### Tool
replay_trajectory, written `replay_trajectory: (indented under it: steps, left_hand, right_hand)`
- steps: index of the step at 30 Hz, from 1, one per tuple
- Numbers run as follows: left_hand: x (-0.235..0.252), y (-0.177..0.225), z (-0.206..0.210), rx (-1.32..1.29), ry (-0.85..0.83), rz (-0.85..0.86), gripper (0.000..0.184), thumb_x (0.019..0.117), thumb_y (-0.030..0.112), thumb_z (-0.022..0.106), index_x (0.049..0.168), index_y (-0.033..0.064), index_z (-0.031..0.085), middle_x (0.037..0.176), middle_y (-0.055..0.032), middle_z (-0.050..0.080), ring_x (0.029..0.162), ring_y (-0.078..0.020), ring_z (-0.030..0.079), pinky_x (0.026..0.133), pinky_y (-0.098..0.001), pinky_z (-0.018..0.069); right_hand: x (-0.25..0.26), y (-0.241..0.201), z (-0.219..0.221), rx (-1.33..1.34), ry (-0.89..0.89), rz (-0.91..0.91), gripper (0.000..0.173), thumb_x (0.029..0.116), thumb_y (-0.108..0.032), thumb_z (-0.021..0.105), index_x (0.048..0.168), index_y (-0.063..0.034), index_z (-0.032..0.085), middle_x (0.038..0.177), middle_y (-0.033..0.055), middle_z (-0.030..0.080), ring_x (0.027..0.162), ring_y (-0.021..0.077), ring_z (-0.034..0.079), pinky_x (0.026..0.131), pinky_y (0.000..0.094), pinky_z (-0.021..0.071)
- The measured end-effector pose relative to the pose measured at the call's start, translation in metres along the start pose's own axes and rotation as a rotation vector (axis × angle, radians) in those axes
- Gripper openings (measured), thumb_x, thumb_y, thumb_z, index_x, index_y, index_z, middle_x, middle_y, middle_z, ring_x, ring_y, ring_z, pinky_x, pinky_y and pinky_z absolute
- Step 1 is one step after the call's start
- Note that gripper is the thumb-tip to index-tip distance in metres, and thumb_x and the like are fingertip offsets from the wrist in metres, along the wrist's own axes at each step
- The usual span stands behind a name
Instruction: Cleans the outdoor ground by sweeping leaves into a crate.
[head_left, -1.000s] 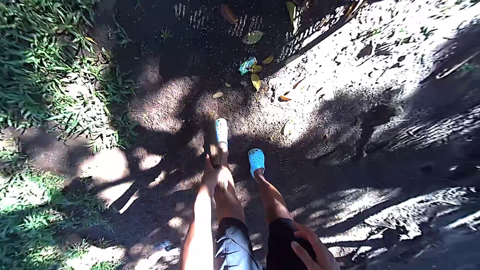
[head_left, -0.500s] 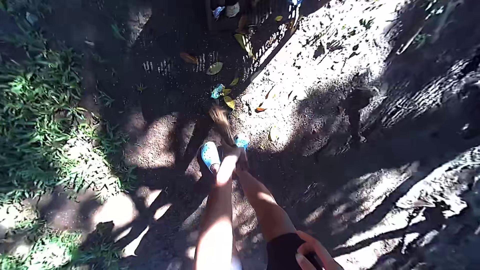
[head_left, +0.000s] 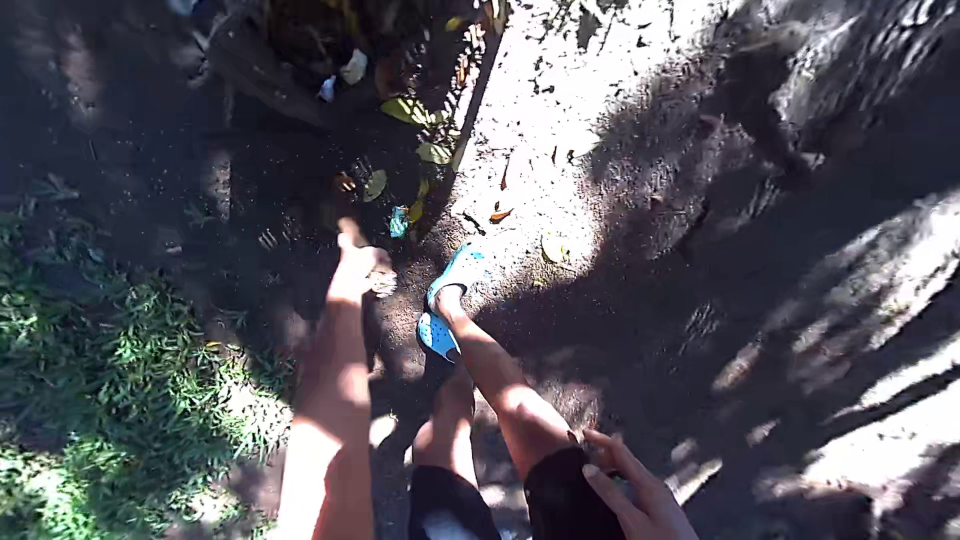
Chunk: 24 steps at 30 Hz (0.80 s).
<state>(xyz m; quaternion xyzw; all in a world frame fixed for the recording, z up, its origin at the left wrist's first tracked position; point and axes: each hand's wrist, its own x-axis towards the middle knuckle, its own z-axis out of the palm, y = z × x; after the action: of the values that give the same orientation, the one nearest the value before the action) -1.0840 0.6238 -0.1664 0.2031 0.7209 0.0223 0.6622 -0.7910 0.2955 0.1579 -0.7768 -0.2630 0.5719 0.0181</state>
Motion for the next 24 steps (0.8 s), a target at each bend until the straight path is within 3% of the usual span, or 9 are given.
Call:
replay_trajectory:
  steps: [2, 5, 10, 12, 14, 16, 18, 22, 24]
  left_hand:
    - [-0.043, -0.003, 0.041, 0.082, -0.042, -0.025, 0.109, 0.0789, 0.004, 0.075, 0.163, 0.0226, 0.008, 0.115, -0.0213, 0.066, 0.083, -0.0298, 0.07, 0.069, -0.0486, 0.061]
    - [-0.126, -0.021, 0.042, 0.038, -0.015, -0.12, 0.056, 0.083, -0.001, 0.072, 0.134, -0.002, 0.05, 0.086, -0.018, 0.067, 0.067, -0.0256, 0.066, 0.061, -0.0425, 0.0586]
    - [-0.106, -0.036, 0.054, -0.3, 0.026, -0.299, 0.008, 0.0971, 0.007, 0.055, 0.103, 0.0013, 0.057, 0.07, -0.0069, 0.06, 0.055, -0.0153, 0.058, 0.051, -0.0321, 0.0526]
    - [-0.077, -0.005, 0.095, -0.356, -0.077, -0.286, 0.011, 0.0974, 0.008, 0.054, 0.108, 0.0057, 0.055, 0.07, -0.0056, 0.06, 0.053, -0.014, 0.058, 0.048, -0.0299, 0.0527]
    - [-0.072, 0.018, 0.14, -0.306, -0.131, -0.184, 0.051, 0.0901, 0.0, 0.059, 0.135, 0.011, 0.038, 0.079, -0.0103, 0.061, 0.058, -0.0179, 0.063, 0.051, -0.0342, 0.0571]
    - [-0.118, 0.023, 0.169, -0.061, -0.039, -0.132, 0.093, 0.0877, 0.002, 0.068, 0.162, 0.0171, 0.014, 0.117, -0.0212, 0.063, 0.089, -0.028, 0.067, 0.072, -0.0463, 0.0595]
    - [-0.18, 0.023, 0.193, 0.046, 0.032, -0.1, 0.117, 0.0773, 0.004, 0.078, 0.165, 0.0251, 0.004, 0.141, -0.026, 0.052, 0.112, -0.039, 0.062, 0.084, -0.0594, 0.0571]
    - [-0.303, 0.006, 0.206, 0.384, -0.308, 0.005, 0.112, 0.0821, 0.032, 0.084, 0.164, 0.0146, 0.01, 0.149, -0.0199, 0.05, 0.126, -0.0265, 0.06, 0.101, -0.046, 0.0555]
    - [-0.316, 0.027, 0.199, 0.615, -0.469, 0.129, 0.078, 0.0879, 0.03, 0.079, 0.154, 0.0087, 0.044, 0.139, -0.0143, 0.058, 0.118, -0.0203, 0.064, 0.098, -0.0395, 0.0577]
  right_hand:
    - [-0.002, -0.008, -0.014, 0.101, -0.049, 0.072, 0.054, 0.1003, -0.032, 0.063, 0.145, -0.0034, 0.052, 0.108, 0.0109, 0.071, 0.098, 0.019, 0.07, 0.091, 0.0436, 0.0583]
    - [-0.006, -0.022, -0.028, 0.207, -0.112, 0.123, 0.056, 0.1009, -0.034, 0.062, 0.147, -0.0043, 0.05, 0.111, 0.0114, 0.071, 0.1, 0.0203, 0.07, 0.091, 0.0445, 0.0582]
    - [0.009, -0.021, -0.022, 0.309, -0.004, -0.016, 0.048, 0.0995, -0.037, 0.061, 0.141, -0.0122, 0.059, 0.105, 0.0047, 0.073, 0.09, 0.0142, 0.07, 0.083, 0.0397, 0.0606]
    - [0.026, -0.023, -0.026, 0.316, 0.038, -0.06, 0.045, 0.1003, -0.04, 0.059, 0.138, -0.0156, 0.062, 0.106, 0.001, 0.073, 0.09, 0.0113, 0.07, 0.083, 0.0386, 0.0607]
    - [0.043, -0.031, -0.04, 0.335, 0.08, -0.054, 0.044, 0.1015, -0.041, 0.058, 0.138, -0.0163, 0.062, 0.111, 0.0008, 0.072, 0.096, 0.0106, 0.069, 0.088, 0.039, 0.0595]
    - [0.054, -0.043, -0.057, 0.427, 0.08, 0.018, 0.047, 0.1018, -0.04, 0.058, 0.139, -0.0113, 0.061, 0.121, 0.0064, 0.069, 0.108, 0.0143, 0.067, 0.097, 0.0408, 0.057]
    - [0.079, -0.053, -0.072, 0.555, 0.022, 0.093, 0.051, 0.1031, -0.041, 0.055, 0.142, -0.0081, 0.058, 0.134, 0.0115, 0.064, 0.119, 0.0182, 0.064, 0.104, 0.0416, 0.0539]
    - [0.101, -0.063, -0.092, 0.907, -0.35, 0.264, 0.071, 0.1012, -0.047, 0.056, 0.161, -0.0206, 0.028, 0.128, 0.0101, 0.065, 0.104, 0.0192, 0.069, 0.09, 0.0422, 0.0588]
    - [0.097, -0.047, -0.096, 1.093, -0.403, 0.343, 0.069, 0.098, -0.033, 0.063, 0.158, -0.0251, 0.029, 0.102, 0.0147, 0.07, 0.076, 0.027, 0.071, 0.067, 0.0461, 0.062]
